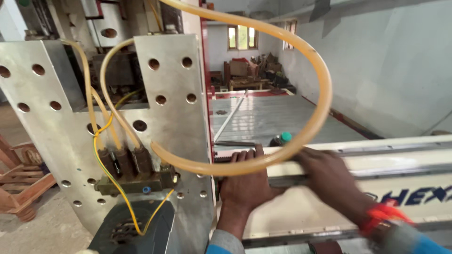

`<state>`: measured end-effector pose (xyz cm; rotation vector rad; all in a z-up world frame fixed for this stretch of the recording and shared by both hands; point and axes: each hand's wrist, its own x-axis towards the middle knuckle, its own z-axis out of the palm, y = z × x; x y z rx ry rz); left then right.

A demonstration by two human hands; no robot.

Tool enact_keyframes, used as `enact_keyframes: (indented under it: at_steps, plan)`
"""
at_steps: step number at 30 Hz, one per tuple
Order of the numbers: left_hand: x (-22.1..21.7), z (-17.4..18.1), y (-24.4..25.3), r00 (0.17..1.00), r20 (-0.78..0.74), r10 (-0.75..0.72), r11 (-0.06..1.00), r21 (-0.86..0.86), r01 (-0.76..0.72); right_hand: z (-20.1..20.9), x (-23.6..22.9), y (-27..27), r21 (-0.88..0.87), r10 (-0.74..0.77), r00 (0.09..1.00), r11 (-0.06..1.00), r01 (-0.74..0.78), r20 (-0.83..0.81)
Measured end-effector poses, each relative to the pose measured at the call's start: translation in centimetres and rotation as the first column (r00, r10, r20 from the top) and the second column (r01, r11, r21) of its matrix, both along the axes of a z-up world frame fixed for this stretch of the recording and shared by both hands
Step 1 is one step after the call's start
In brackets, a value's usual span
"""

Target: The person wipes the rail and frame of a large CNC machine with a cloth and then uses a brush to clean the top edge of the machine frame.

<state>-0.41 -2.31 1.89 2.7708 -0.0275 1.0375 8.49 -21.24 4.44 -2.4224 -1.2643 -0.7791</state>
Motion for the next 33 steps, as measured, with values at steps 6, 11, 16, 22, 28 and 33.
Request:
enact_keyframes:
  at_steps: [6, 11, 16, 22, 28, 33]
  plan:
    - [-0.9, -1.1, -1.0, 0.973, 0.227, -0.038, 0.999, 0.015, 0.036, 0.0, -1.6, 2.6, -0.057, 0.123, 0.983, 0.992, -0.116, 0.134]
    - [-3.6, -5.0, -0.9, 0.947, 0.304, 0.100, 0.981, 0.126, -0.144, 1.0, 0.2, -2.9, -0.109, -0.072, 0.997, 0.992, 0.071, -0.009]
    - [-1.5, -7.3, -1.0, 0.917, 0.370, 0.150, 0.970, 0.124, -0.208, -1.0, 0.2, 2.3, -0.054, 0.157, 0.986, 0.987, -0.153, 0.061]
    - [-1.2, -8.3, -0.1, 0.900, 0.426, 0.091, 0.973, 0.154, -0.172, 0.4, 0.1, 3.3, -0.131, 0.253, 0.967, 0.959, -0.250, 0.005]
    - [-0.6, -9.2, 0.8, 0.878, 0.475, 0.059, 0.977, 0.152, -0.148, -0.4, -0.1, 5.2, -0.180, 0.298, 0.954, 0.940, -0.288, 0.026]
    - [-0.5, -9.5, 0.7, 0.890, 0.452, 0.061, 0.979, 0.147, -0.142, -0.4, -0.1, 7.7, -0.161, 0.295, 0.949, 0.937, -0.310, -0.112]
